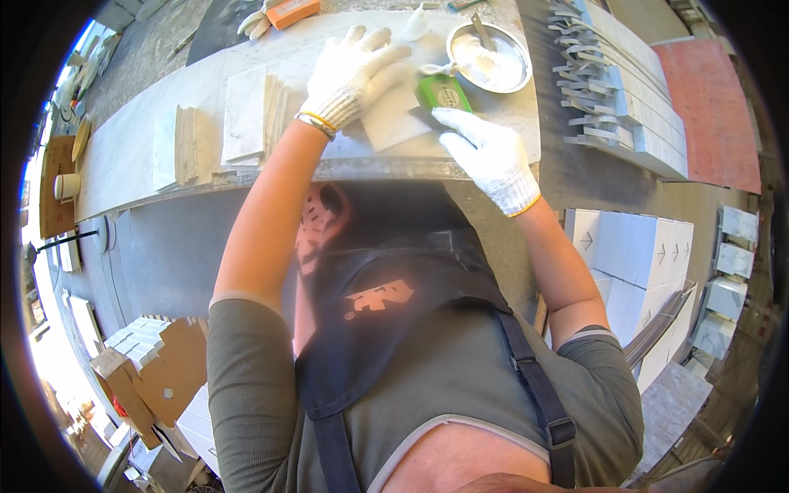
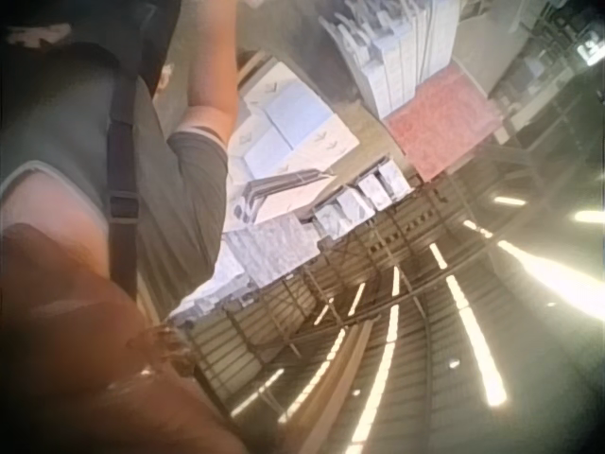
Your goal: The person repeatedly picks up small rectangular blocks from a workbench and sands their edges and faces with a green sanding block. They rotate each block to treat multiple sides, then place it back on the table and repeat the process with another block.
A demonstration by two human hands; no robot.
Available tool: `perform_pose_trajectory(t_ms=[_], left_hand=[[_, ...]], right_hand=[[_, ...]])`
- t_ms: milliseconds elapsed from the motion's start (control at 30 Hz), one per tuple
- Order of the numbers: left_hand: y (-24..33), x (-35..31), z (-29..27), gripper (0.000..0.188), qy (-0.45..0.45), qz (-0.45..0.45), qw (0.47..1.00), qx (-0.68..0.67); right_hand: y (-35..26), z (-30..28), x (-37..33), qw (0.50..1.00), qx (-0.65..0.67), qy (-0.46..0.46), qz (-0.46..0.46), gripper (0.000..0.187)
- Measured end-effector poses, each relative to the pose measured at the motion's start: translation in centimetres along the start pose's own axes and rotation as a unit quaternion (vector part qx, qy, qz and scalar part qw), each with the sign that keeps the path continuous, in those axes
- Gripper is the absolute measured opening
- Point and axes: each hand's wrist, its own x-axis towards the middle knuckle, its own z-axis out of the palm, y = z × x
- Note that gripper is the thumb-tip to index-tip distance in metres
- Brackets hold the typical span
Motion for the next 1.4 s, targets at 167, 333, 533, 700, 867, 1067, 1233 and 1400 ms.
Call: perform_pose_trajectory(t_ms=[167,333,533,700,867,1067,1233,1400], left_hand=[[-0.1,0.0,-0.1,0.043,-0.001,0.006,1.0,-0.007],[-0.2,0.0,0.2,0.041,0.019,0.013,1.0,-0.001],[-0.2,0.0,0.4,0.041,0.017,0.007,1.0,-0.009],[0.0,-0.1,0.1,0.041,0.011,-0.001,1.0,-0.011],[0.0,0.0,0.1,0.041,0.01,0.001,1.0,-0.013],[0.0,0.0,-0.1,0.042,0.011,0.004,1.0,-0.017],[0.2,0.1,-0.6,0.041,0.014,0.014,1.0,-0.012],[-0.1,0.3,-0.8,0.04,-0.007,0.013,1.0,-0.023]], right_hand=[[-1.8,1.1,0.1,1.0,0.004,0.015,-0.027,0.034],[-2.3,2.0,0.7,0.998,0.005,0.03,-0.059,0.034],[0.9,-0.6,1.0,0.995,0.09,-0.024,0.045,0.036],[0.6,0.4,0.7,0.997,0.076,-0.009,0.014,0.034],[0.0,1.1,0.8,0.998,0.027,-0.039,-0.043,0.032],[-0.8,1.3,0.9,0.998,0.026,-0.023,-0.061,0.033],[-2.0,1.3,-0.5,0.972,0.218,-0.083,0.037,0.032],[-1.6,0.3,-2.5,0.847,0.409,-0.137,0.311,0.03]])
